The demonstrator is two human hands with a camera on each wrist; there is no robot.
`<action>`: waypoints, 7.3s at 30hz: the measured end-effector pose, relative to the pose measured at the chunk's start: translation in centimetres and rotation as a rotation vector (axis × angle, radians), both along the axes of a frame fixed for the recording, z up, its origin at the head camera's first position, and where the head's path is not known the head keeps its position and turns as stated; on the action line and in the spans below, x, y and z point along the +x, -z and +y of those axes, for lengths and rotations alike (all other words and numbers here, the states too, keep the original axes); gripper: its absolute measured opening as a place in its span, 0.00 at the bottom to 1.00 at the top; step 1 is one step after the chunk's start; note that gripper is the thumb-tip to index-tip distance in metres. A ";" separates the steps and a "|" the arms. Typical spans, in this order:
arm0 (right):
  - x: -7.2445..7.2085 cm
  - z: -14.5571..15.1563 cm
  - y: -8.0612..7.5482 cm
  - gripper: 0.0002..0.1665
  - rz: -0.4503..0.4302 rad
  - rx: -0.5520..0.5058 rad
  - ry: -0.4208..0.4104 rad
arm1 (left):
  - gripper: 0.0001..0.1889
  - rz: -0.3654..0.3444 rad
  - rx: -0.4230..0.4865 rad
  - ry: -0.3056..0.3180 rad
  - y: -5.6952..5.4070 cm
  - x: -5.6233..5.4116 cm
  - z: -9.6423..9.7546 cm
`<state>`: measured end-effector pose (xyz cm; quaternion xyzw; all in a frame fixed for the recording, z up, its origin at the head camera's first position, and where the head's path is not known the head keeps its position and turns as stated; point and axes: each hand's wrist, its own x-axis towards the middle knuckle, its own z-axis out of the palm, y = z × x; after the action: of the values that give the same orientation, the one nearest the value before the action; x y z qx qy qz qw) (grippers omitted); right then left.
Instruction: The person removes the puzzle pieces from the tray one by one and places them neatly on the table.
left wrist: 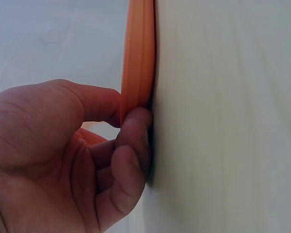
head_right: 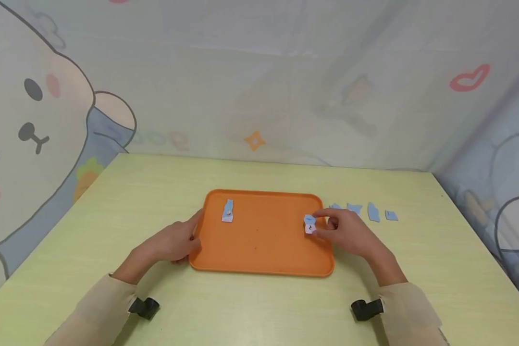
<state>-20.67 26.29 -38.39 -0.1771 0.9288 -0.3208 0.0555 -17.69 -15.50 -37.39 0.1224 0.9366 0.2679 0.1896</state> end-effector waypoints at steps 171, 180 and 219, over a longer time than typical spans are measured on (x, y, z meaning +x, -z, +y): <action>-2.4 -10.5 -1.7 0.34 -0.002 -0.072 -0.115 | 0.42 0.005 -0.005 0.018 0.4 -0.1 0.1; -2.8 -11.8 -1.4 0.34 -0.079 -0.089 -0.131 | 0.43 0.011 -0.001 0.024 0.5 -0.1 0.1; -6.2 -16.1 0.2 0.40 -0.228 -0.017 -0.243 | 0.43 -0.010 -0.016 0.012 0.4 -0.1 0.1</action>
<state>-26.88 10.14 -38.58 -0.2508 0.8855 -0.3376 0.1976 -17.77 -15.40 -37.75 0.1253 0.9370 0.2601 0.1967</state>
